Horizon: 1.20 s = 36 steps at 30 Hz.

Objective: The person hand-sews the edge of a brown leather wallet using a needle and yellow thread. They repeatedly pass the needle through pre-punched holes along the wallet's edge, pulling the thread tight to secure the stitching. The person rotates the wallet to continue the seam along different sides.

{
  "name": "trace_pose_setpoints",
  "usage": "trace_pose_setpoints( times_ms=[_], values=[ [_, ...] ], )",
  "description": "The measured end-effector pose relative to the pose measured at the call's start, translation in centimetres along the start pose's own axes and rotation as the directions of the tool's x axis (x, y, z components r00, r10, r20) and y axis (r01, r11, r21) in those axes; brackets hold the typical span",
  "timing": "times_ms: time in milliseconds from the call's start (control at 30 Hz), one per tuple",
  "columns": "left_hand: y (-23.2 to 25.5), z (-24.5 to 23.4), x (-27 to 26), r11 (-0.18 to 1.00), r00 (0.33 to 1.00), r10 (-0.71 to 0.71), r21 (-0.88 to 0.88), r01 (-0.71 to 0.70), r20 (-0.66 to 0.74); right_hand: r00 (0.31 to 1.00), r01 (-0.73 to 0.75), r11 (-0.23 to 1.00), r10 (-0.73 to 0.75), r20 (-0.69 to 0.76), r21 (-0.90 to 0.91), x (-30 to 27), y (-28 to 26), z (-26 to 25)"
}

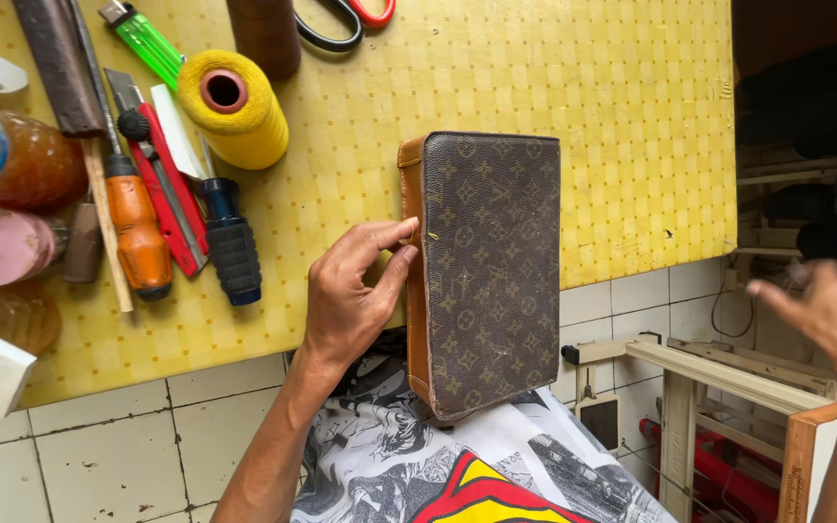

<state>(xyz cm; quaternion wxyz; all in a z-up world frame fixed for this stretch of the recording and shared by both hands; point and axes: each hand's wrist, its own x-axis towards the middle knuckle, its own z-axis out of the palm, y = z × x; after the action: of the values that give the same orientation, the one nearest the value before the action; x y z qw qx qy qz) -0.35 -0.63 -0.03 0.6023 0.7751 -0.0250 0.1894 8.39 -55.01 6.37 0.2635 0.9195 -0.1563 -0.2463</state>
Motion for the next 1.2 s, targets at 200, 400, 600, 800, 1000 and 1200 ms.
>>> trace_pose_setpoints(
  times_ms=[200, 400, 600, 800, 1000, 1200],
  values=[
    [-0.1, 0.0, 0.3, 0.999, 0.999, 0.035, 0.009, -0.035, 0.017, 0.998, -0.024, 0.454, -0.047, 0.051, 0.890, -4.2, -0.2, 1.3],
    [0.3, -0.2, 0.4, 0.999, 0.999, 0.044, 0.002, -0.044, -0.008, 0.862, 0.351, 0.785, -0.058, -0.504, 0.510, 5.5, 8.0, 8.3],
    [0.1, -0.2, 0.4, 0.999, 0.999, 0.034, 0.022, -0.035, 0.024, 0.497, 0.836, 0.472, -0.436, -0.750, 0.280, -12.2, -16.3, -11.5],
    [-0.1, -0.1, 0.1, 1.000, 1.000, 0.022, 0.018, -0.022, -0.001, 0.221, 0.971, 0.073, -0.634, -0.741, 0.227, -16.6, -27.8, -15.1],
    [-0.3, -0.2, 0.1, 1.000, 1.000, 0.018, -0.005, -0.018, -0.007, 0.266, 0.964, 0.197, -0.696, -0.667, 0.179, -17.0, -29.6, -15.5],
    [-0.5, -0.2, 0.0, 1.000, 1.000, 0.002, -0.022, -0.002, -0.007, 0.349, 0.936, 0.251, -0.761, -0.547, 0.248, -17.2, -30.2, -16.0]
  ],
)
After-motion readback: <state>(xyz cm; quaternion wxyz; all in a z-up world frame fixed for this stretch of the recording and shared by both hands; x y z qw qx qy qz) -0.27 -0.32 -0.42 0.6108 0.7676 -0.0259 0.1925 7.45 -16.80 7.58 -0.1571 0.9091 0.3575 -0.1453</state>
